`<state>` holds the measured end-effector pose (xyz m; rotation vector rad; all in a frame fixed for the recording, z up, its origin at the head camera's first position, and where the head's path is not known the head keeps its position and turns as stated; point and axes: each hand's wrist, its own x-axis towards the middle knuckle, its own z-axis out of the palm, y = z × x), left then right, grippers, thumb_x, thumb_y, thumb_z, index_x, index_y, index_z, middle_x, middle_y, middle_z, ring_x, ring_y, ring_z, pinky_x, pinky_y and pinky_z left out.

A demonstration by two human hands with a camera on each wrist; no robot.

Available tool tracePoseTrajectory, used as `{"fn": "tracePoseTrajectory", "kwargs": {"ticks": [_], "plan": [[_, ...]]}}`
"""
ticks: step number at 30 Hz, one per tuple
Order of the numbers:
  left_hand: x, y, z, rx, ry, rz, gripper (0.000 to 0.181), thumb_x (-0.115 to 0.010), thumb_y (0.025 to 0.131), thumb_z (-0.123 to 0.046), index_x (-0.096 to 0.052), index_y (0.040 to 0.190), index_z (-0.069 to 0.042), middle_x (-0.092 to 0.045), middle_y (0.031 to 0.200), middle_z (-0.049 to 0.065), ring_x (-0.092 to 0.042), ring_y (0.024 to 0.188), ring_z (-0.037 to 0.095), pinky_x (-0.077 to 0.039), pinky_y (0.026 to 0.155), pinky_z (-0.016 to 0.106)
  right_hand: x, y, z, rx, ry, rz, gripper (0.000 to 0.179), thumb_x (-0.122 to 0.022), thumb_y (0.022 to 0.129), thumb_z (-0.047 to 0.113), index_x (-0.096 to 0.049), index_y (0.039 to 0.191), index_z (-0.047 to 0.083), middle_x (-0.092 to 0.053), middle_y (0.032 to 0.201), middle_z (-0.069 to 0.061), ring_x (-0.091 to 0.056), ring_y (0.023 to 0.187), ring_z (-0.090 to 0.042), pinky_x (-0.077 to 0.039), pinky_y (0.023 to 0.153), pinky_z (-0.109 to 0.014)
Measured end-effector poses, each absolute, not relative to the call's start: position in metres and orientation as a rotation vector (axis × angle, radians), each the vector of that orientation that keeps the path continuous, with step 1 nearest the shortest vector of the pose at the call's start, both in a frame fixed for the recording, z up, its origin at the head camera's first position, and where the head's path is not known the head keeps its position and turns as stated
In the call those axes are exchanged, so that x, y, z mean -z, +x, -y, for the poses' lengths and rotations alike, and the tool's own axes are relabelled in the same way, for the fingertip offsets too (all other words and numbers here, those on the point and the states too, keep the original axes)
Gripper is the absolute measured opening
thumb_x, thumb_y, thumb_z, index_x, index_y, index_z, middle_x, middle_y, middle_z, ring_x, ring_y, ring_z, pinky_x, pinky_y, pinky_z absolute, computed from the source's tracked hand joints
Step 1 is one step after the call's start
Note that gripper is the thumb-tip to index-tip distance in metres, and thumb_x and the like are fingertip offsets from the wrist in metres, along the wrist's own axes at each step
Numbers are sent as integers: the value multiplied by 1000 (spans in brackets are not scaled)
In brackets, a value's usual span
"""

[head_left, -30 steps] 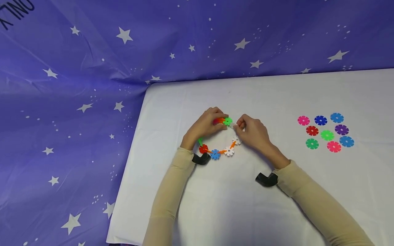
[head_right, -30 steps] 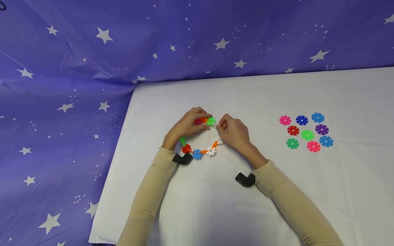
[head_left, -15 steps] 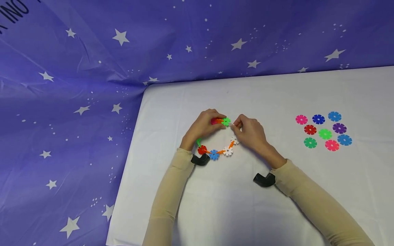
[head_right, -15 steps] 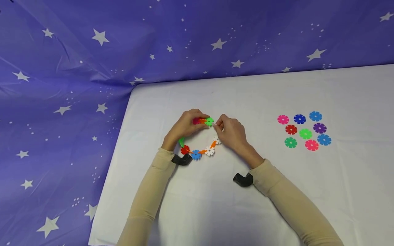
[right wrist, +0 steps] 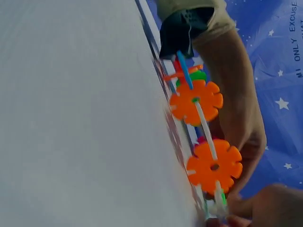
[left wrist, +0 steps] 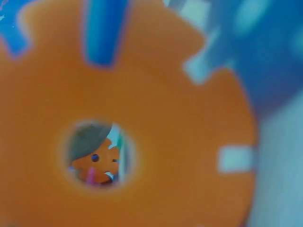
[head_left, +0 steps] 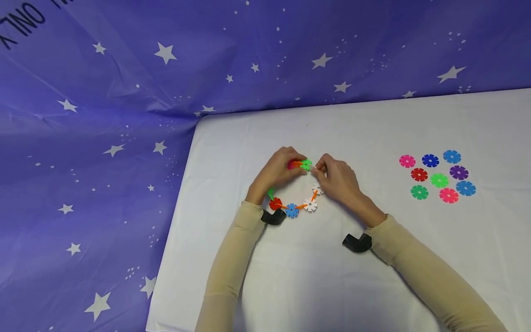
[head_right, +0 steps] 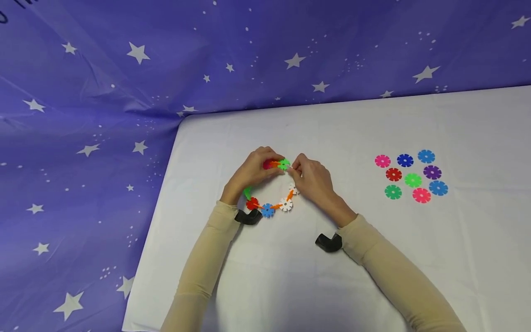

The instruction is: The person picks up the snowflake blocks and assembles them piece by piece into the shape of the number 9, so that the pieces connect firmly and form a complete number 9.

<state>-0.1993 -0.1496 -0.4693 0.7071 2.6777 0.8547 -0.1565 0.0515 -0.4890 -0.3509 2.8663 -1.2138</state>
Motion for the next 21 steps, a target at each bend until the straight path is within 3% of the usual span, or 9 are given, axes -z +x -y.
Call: {"fn": "tracePoseTrajectory", "kwargs": {"ticks": [4,8,15,21], "plan": [[460,-198,159,-792,716,-2700,52,-75,87,-32,-62,132,-10,-59,123,7,-48,115,23,-38,103,37,481,-152,-61,1136,-300,-2850,30,-62,95,32,-60,105,4,-62,73,-6,-54,60,-20,-38,55,-31],[454,-200,182,-862,673,-2702,50,-75,87,-25,-61,132,-9,-57,124,11,-48,116,26,-36,105,41,473,-145,-70,1054,-240,-2776,35,-61,94,35,-60,104,2,-59,68,-6,-52,57,-20,-37,52,-31],[450,-205,203,-869,641,-2593,46,-76,87,-20,-63,129,-6,-61,112,12,-57,101,24,-48,91,35,467,-133,-64,1091,-177,-2576,59,-66,87,51,-57,116,1,-63,73,-6,-56,62,-17,-42,59,-30],[452,-205,201,-824,609,-2546,48,-79,84,-20,-64,127,-4,-63,95,8,-56,86,18,-47,80,28,466,-132,-59,1130,-199,-2553,57,-71,85,41,-53,121,0,-64,79,-7,-57,68,-19,-42,64,-30]]}}
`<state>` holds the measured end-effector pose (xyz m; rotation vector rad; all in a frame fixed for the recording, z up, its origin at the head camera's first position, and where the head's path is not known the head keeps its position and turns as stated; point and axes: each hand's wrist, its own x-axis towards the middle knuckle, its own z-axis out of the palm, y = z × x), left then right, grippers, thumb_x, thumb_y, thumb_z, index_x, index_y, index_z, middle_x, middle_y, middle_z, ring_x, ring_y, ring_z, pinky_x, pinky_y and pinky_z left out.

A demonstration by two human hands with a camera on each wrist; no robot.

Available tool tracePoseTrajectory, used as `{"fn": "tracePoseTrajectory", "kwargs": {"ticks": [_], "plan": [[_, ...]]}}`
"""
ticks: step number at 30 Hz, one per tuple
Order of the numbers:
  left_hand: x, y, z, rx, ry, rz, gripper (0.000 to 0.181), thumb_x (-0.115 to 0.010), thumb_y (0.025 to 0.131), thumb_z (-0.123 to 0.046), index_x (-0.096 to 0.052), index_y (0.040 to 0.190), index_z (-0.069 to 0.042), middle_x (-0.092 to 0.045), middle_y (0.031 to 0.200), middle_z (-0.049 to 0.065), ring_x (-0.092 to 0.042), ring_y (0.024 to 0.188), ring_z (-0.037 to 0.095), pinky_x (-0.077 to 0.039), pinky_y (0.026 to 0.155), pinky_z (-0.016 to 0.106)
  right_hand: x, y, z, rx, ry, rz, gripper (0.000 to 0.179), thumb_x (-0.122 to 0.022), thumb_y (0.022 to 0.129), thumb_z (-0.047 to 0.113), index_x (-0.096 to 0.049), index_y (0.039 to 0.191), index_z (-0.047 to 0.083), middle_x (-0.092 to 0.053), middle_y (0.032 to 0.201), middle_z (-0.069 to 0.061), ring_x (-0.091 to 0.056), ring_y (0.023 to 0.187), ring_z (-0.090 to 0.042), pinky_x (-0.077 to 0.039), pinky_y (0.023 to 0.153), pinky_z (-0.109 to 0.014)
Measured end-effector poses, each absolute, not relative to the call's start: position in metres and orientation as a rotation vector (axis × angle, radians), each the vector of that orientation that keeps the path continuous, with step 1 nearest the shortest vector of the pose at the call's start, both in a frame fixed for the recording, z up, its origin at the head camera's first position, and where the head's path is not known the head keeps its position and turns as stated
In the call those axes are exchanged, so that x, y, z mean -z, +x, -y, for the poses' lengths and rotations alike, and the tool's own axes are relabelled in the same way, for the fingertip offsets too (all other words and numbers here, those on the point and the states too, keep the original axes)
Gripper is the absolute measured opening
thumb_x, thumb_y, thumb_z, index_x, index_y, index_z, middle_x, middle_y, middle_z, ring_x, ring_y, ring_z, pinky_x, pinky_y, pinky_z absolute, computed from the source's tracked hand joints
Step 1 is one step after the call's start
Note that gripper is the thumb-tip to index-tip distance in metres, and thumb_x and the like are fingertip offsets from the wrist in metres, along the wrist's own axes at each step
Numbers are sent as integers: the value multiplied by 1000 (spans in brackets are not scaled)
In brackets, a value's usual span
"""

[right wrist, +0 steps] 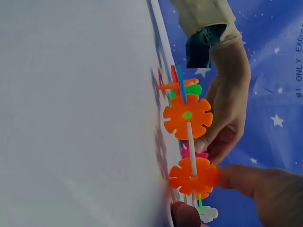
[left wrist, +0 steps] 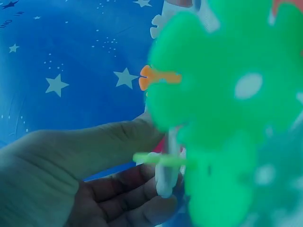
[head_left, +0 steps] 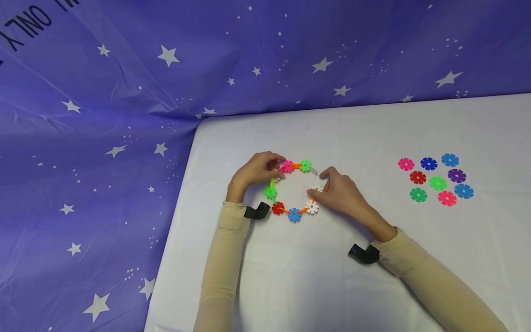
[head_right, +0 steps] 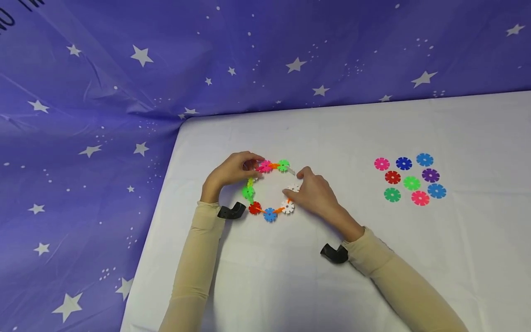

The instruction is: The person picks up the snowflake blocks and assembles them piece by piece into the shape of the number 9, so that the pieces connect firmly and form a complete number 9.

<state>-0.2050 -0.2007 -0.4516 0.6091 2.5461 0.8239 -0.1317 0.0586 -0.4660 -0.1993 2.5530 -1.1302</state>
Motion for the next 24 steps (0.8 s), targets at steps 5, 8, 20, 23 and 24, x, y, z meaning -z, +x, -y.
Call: {"fn": "tracePoseTrajectory", "kwargs": {"ticks": [5,8,20,23,24], "plan": [[447,-202,199,-788,532,-2444,50,-79,83,-27,-63,125,-5,-65,83,3,-57,72,13,-45,73,25,465,-139,-68,1168,-223,-2593,48,-69,89,31,-54,122,-1,-63,84,-8,-55,70,-21,-41,68,-31],[439,-198,197,-753,493,-2380,46,-78,84,-33,-67,121,-7,-68,82,3,-58,70,14,-45,72,26,467,-145,-75,1189,-245,-2645,39,-66,91,27,-58,118,0,-63,87,-9,-53,71,-21,-39,69,-32],[463,-198,154,-958,891,-2583,41,-71,91,-26,-64,128,-9,-62,122,8,-54,116,23,-42,101,35,471,-150,-80,1156,-291,-2671,47,-72,86,28,-60,120,-2,-58,89,-9,-48,69,-19,-36,61,-30],[469,-196,146,-927,902,-2560,38,-72,90,-27,-67,125,-12,-62,120,4,-54,115,19,-42,102,31,471,-148,-76,1129,-286,-2706,47,-73,84,24,-59,120,-3,-57,88,-10,-48,70,-21,-36,60,-30],[470,-196,145,-928,898,-2553,36,-72,90,-27,-68,122,-12,-63,117,3,-55,111,18,-43,99,30,471,-148,-75,1126,-288,-2719,47,-74,84,23,-60,120,-3,-57,87,-10,-48,70,-21,-35,60,-30]]}}
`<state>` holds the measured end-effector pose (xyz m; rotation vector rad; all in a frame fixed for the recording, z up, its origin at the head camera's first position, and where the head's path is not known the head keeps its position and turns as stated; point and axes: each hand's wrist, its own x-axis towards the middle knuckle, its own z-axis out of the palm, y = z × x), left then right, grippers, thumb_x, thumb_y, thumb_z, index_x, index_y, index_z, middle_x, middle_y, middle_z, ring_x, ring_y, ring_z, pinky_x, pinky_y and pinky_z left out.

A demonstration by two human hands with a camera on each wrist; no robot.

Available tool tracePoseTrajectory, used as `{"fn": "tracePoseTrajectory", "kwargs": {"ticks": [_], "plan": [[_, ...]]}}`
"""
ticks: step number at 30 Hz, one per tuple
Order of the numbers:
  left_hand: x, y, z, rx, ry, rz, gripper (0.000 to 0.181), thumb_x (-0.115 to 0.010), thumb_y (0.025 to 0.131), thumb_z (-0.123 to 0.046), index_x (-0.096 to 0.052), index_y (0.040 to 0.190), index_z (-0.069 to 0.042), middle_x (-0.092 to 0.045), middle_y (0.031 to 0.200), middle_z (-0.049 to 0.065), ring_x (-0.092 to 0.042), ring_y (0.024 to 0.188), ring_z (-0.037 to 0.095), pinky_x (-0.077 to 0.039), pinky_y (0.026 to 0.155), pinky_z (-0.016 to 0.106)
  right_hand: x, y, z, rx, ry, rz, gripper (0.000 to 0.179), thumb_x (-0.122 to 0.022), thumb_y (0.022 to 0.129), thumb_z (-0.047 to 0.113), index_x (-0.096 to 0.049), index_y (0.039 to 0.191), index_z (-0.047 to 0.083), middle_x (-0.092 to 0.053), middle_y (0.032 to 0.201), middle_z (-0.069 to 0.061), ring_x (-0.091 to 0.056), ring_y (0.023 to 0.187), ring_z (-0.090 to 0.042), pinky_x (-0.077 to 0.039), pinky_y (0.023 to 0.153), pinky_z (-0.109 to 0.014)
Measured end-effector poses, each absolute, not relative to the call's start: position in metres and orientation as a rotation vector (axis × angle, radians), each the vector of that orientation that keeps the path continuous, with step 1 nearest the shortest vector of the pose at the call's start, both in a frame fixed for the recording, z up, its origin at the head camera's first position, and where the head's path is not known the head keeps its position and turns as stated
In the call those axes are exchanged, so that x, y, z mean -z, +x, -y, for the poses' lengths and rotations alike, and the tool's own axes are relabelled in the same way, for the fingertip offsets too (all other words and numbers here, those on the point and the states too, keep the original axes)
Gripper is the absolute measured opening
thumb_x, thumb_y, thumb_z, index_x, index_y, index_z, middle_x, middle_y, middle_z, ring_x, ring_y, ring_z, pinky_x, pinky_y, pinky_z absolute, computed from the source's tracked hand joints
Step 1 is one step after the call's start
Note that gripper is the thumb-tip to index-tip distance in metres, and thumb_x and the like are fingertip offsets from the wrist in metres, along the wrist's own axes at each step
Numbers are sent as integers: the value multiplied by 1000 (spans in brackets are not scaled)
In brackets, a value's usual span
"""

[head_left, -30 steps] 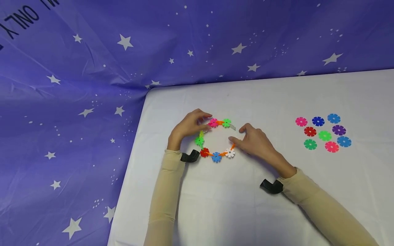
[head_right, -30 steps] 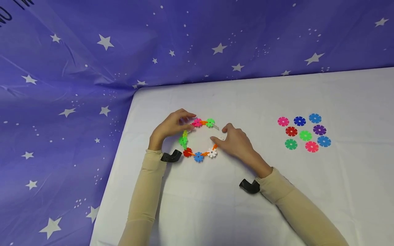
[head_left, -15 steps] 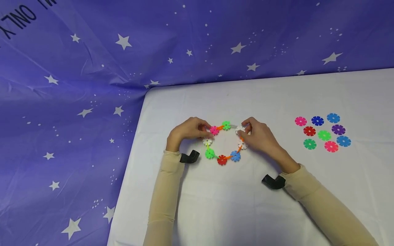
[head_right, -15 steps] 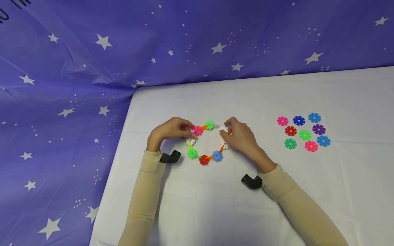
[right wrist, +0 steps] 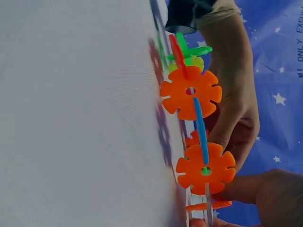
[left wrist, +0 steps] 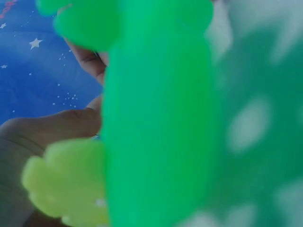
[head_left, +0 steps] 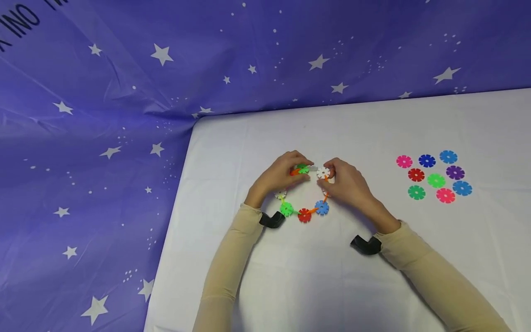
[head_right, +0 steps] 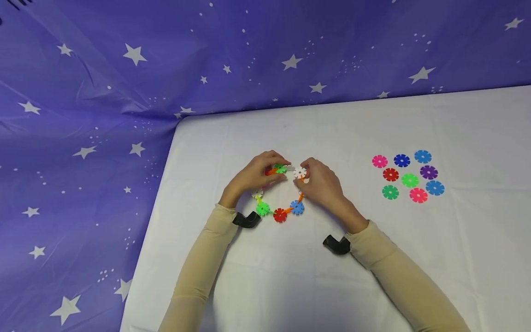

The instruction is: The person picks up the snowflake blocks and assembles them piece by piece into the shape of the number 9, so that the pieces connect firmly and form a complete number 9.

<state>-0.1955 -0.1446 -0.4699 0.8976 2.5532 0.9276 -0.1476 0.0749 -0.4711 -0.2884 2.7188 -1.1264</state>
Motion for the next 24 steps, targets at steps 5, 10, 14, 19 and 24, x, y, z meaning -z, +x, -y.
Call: {"fn": "tracePoseTrajectory", "kwargs": {"ticks": [5,10,14,19,24], "plan": [[469,-194,145,-965,885,-2538,23,-71,91,-20,-73,112,-11,-67,108,1,-57,94,14,-45,86,27,473,-148,-74,1138,-309,-2756,41,-73,84,18,-63,118,-2,-59,86,-10,-48,68,-21,-36,59,-31],[471,-195,145,-1014,878,-2527,21,-70,92,-20,-73,109,-10,-67,105,2,-55,86,13,-44,78,23,475,-152,-79,1155,-370,-2726,39,-72,84,14,-64,119,-1,-60,87,-12,-49,70,-21,-36,61,-32],[473,-196,145,-1062,886,-2531,17,-70,92,-19,-73,105,-10,-66,101,2,-52,79,13,-43,71,22,476,-154,-80,1171,-407,-2701,38,-72,85,13,-64,119,-1,-61,89,-13,-51,71,-22,-36,62,-32],[478,-196,143,-1102,911,-2542,12,-70,92,-20,-75,100,-12,-66,100,0,-52,76,9,-44,69,21,478,-154,-81,1172,-432,-2674,38,-72,86,13,-64,121,0,-61,93,-12,-52,76,-23,-38,65,-32],[478,-196,143,-1079,934,-2564,14,-70,92,-21,-76,101,-12,-67,102,0,-53,78,12,-45,71,24,478,-155,-81,1194,-477,-2640,40,-72,86,11,-62,122,-1,-61,97,-13,-52,81,-25,-39,69,-32]]}}
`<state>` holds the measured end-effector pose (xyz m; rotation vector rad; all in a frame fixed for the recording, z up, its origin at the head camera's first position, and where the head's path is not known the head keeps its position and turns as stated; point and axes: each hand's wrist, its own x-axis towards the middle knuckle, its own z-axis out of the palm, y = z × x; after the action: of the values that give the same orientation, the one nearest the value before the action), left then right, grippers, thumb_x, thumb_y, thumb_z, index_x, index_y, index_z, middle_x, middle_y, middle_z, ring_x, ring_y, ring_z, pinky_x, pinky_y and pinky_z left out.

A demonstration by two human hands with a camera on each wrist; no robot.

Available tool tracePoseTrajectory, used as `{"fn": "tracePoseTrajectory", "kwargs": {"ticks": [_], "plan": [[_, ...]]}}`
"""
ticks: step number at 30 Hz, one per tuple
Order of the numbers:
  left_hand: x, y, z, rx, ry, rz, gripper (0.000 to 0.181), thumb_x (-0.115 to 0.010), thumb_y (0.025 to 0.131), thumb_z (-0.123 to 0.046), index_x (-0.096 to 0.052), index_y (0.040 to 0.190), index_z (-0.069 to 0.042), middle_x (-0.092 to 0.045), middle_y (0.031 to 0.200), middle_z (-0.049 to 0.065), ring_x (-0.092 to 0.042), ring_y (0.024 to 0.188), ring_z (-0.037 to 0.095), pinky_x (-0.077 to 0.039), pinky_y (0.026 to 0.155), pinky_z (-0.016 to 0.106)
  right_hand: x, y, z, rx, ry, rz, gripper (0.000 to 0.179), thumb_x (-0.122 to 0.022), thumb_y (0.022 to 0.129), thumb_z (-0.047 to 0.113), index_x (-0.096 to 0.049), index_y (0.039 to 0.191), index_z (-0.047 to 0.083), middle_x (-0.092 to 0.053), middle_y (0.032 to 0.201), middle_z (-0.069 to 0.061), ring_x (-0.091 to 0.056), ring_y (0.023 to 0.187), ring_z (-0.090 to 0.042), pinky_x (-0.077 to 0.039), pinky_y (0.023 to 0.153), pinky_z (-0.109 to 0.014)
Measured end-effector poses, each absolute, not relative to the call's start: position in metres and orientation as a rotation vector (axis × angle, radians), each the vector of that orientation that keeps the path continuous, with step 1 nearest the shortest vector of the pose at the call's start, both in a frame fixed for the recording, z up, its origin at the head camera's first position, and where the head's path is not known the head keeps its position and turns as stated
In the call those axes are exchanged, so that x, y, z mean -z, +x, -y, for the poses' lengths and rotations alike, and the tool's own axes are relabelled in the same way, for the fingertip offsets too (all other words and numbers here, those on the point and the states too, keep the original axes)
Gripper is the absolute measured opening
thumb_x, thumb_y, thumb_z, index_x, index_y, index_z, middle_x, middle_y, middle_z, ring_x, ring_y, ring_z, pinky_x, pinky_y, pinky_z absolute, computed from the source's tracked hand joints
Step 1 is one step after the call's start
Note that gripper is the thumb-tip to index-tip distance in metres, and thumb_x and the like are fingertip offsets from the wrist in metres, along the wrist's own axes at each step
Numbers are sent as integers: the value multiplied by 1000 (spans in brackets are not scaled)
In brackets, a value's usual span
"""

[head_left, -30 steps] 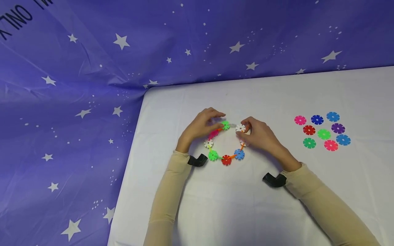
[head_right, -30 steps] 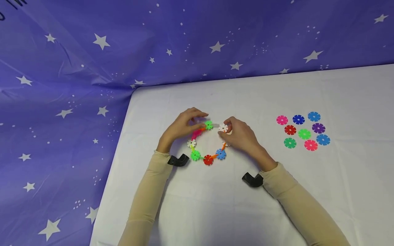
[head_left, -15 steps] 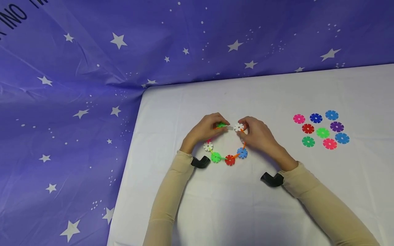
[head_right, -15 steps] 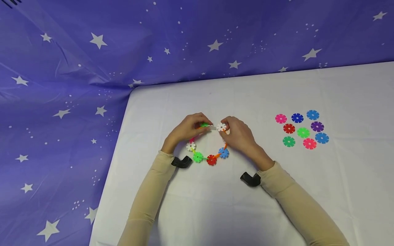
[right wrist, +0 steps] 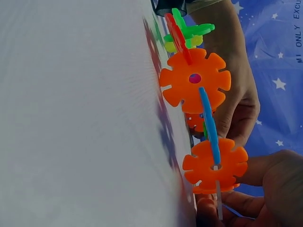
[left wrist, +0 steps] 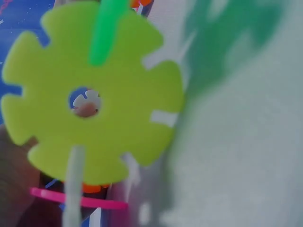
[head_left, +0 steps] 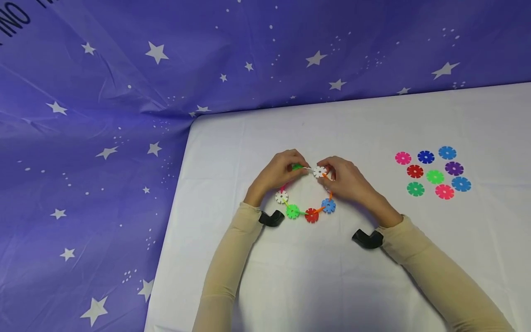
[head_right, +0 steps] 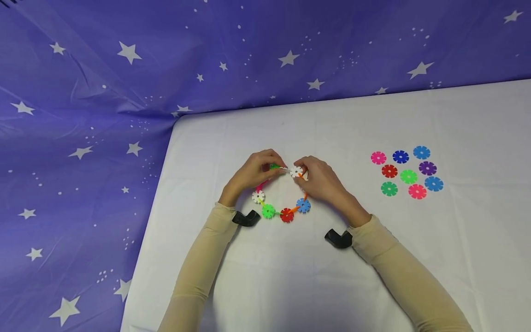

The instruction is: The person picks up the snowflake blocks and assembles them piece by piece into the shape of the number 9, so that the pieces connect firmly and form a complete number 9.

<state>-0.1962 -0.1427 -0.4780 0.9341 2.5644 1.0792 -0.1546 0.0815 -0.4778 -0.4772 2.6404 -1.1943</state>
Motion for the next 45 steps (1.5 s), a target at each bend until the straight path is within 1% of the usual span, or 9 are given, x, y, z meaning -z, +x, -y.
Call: {"fn": "tracePoseTrajectory", "kwargs": {"ticks": [2,5,8,10,12,15,22,32,45], "plan": [[476,-196,144,-1031,931,-2566,21,-71,91,-24,-75,108,-13,-67,107,1,-54,86,15,-45,78,27,478,-155,-82,1200,-498,-2624,41,-72,86,10,-62,123,-2,-61,97,-14,-51,81,-24,-39,69,-32],[473,-196,148,-936,887,-2567,41,-77,86,-31,-68,122,-14,-61,118,2,-53,104,17,-44,93,30,479,-156,-82,1199,-517,-2598,42,-72,86,11,-60,125,-3,-59,97,-13,-51,82,-24,-39,70,-32],[468,-196,153,-902,845,-2558,58,-83,79,-33,-62,130,-14,-57,121,4,-52,110,18,-43,97,31,479,-156,-82,1197,-523,-2587,43,-72,87,11,-60,126,-3,-59,99,-13,-50,83,-24,-40,71,-32],[467,-196,155,-930,844,-2543,54,-83,79,-27,-64,127,-12,-59,115,5,-54,101,18,-45,89,30,480,-157,-82,1199,-525,-2586,43,-72,86,10,-60,126,-3,-60,100,-14,-50,83,-24,-40,71,-32],[468,-197,156,-971,863,-2520,44,-81,82,-21,-67,122,-10,-61,108,5,-54,92,18,-46,81,28,480,-157,-83,1207,-525,-2588,43,-72,86,10,-60,125,-3,-60,100,-14,-51,83,-24,-40,71,-32],[470,-199,156,-1008,904,-2501,29,-76,86,-15,-71,114,-9,-63,102,4,-52,84,17,-43,74,25,480,-156,-83,1220,-519,-2596,42,-72,86,10,-61,124,-4,-60,100,-14,-51,81,-23,-40,69,-31],[473,-199,155,-1030,913,-2511,26,-76,86,-14,-73,111,-10,-65,103,1,-52,81,14,-44,73,24,481,-156,-82,1246,-469,-2617,41,-73,85,9,-62,122,-4,-62,97,-15,-51,77,-22,-40,65,-29],[472,-198,154,-1045,918,-2499,25,-76,86,-13,-74,110,-9,-67,103,4,-55,82,16,-45,73,24,483,-157,-83,1295,-414,-2597,39,-73,85,9,-63,121,-2,-61,91,-12,-49,72,-20,-38,60,-25],[470,-197,154,-989,909,-2523,26,-77,86,-17,-74,111,-10,-66,100,2,-55,81,18,-43,72,24,483,-158,-84,1337,-394,-2570,38,-73,86,9,-63,121,-3,-60,86,-11,-48,71,-18,-37,59,-23]]}}
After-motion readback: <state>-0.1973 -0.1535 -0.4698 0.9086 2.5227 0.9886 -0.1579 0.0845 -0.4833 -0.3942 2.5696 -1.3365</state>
